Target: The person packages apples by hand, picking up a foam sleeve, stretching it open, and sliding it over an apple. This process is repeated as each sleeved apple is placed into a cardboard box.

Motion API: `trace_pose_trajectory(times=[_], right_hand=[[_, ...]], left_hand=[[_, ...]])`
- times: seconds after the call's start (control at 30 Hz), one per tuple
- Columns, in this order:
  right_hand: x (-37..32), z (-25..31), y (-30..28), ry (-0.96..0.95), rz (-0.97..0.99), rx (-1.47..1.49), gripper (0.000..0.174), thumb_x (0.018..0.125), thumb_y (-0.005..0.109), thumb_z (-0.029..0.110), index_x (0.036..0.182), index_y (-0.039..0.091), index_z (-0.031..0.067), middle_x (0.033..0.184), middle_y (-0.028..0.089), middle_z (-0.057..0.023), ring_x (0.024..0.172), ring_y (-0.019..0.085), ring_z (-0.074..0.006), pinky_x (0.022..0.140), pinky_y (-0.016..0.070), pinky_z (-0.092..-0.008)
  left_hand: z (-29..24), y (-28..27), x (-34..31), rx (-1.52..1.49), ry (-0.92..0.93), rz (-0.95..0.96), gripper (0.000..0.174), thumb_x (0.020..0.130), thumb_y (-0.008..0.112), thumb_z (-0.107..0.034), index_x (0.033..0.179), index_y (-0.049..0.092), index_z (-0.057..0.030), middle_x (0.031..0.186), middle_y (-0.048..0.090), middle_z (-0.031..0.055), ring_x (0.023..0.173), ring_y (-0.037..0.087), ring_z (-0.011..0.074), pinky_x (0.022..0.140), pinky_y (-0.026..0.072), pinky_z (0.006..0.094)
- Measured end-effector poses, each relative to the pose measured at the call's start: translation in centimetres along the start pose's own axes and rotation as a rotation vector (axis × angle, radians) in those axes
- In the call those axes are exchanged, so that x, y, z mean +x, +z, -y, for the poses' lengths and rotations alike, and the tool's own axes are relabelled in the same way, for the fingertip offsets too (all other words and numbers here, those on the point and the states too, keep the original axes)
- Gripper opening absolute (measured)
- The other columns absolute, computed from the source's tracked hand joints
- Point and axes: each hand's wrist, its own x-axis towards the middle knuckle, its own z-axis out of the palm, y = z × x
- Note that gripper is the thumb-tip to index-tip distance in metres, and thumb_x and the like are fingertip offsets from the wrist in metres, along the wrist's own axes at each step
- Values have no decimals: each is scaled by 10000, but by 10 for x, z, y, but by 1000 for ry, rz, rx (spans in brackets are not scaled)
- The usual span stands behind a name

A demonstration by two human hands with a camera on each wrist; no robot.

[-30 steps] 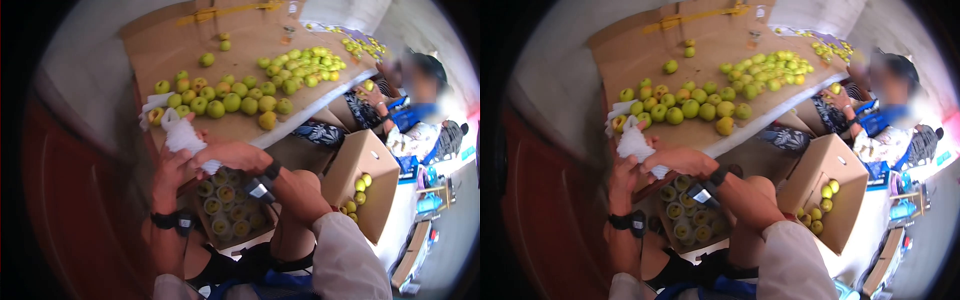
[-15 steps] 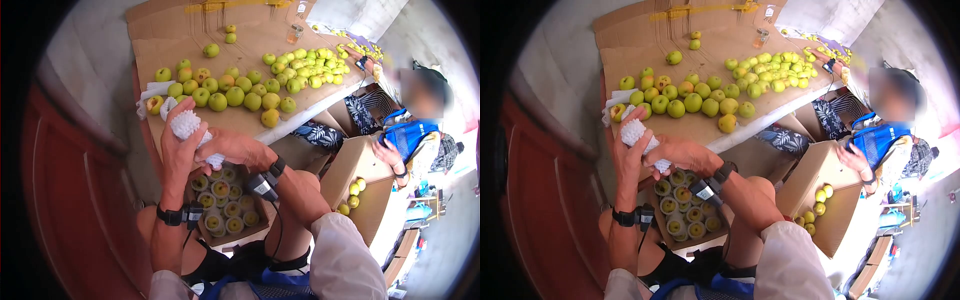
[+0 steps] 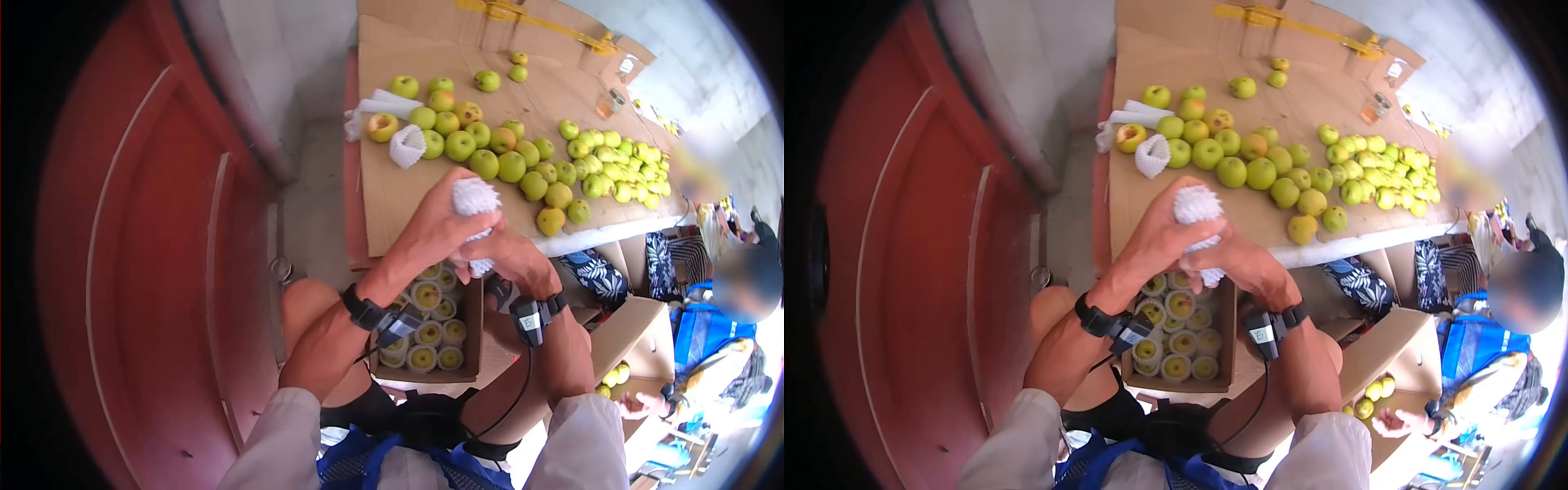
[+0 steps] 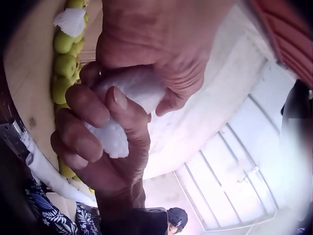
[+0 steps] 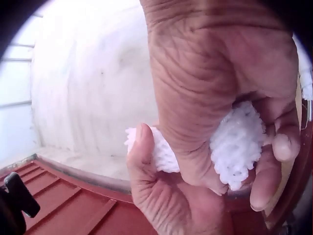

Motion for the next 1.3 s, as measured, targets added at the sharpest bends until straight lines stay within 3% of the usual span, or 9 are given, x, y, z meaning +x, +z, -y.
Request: trace_pose_trajectory(times=[0.37, 0.47, 0.57, 0.63, 0.8, 0.87, 1.03, 1.23, 1.3], right_hand=[[-5, -8, -10, 75, 15, -42, 199, 779, 741, 52, 968, 694, 16, 836, 679, -48, 727, 642, -153, 644, 490, -304], [1, -4, -3, 70, 38, -11, 222, 794, 760, 67, 998, 684, 25, 838, 680, -42, 740, 645, -151, 667, 496, -297], [7, 2, 7, 23, 53, -133, 264, 787, 788, 78, 1020, 669, 41, 856, 668, -27, 786, 643, -133, 698, 503, -284], [11, 9, 22, -8, -33, -255, 295, 786, 796, 81, 1045, 659, 47, 873, 668, -22, 810, 642, -125, 706, 507, -280], [21, 3, 22, -95, -124, -334, 381, 785, 810, 88, 1121, 633, 59, 924, 672, -3, 872, 633, -107, 726, 512, -280], [22, -5, 12, -58, -75, -285, 393, 823, 832, 134, 1140, 619, 37, 909, 714, -59, 761, 682, -148, 659, 554, -293], [13, 3, 23, -54, -86, -280, 343, 816, 805, 126, 1098, 630, 39, 850, 695, -36, 773, 670, -141, 658, 520, -282], [16, -2, 17, -27, 10, -250, 261, 829, 816, 186, 973, 660, 35, 773, 668, -30, 737, 675, -137, 604, 512, -278], [17, -4, 15, -98, -85, -501, 227, 834, 791, 167, 953, 654, 31, 756, 647, -23, 696, 663, -134, 579, 508, -281]], left_hand=[[-2, 4, -9, 61, 109, -8, 452, 834, 832, -179, 1181, 583, -30, 991, 646, 20, 910, 621, 96, 817, 529, 275], [-6, -2, -8, 52, 8, 14, 416, 839, 835, -181, 1140, 593, -26, 945, 662, 28, 866, 629, 97, 797, 537, 282], [0, -1, -5, 202, 115, -131, 367, 858, 820, -186, 1092, 590, -23, 919, 676, 40, 832, 636, 107, 779, 544, 301], [4, -5, 0, 499, 433, -260, 334, 881, 795, -195, 1067, 576, -25, 926, 675, 41, 848, 628, 111, 784, 539, 317], [-8, -6, -6, 275, 305, -242, 308, 907, 763, -177, 1086, 567, -21, 922, 678, 44, 877, 652, 141, 795, 540, 335], [-19, -7, -11, 246, 210, -201, 304, 911, 758, -162, 1095, 562, -20, 919, 678, 45, 887, 658, 151, 801, 541, 339], [-31, -7, -16, -129, 42, -56, 307, 925, 760, -153, 1101, 543, -27, 769, 625, 5, 694, 607, 90, 635, 489, 252], [-17, -7, -8, -69, 109, -90, 366, 878, 821, -149, 1100, 554, -37, 735, 603, -18, 639, 570, 62, 590, 455, 227], [-14, -8, -5, -32, 148, -94, 382, 867, 834, -164, 1100, 559, -38, 732, 598, -23, 636, 565, 61, 590, 454, 230]])
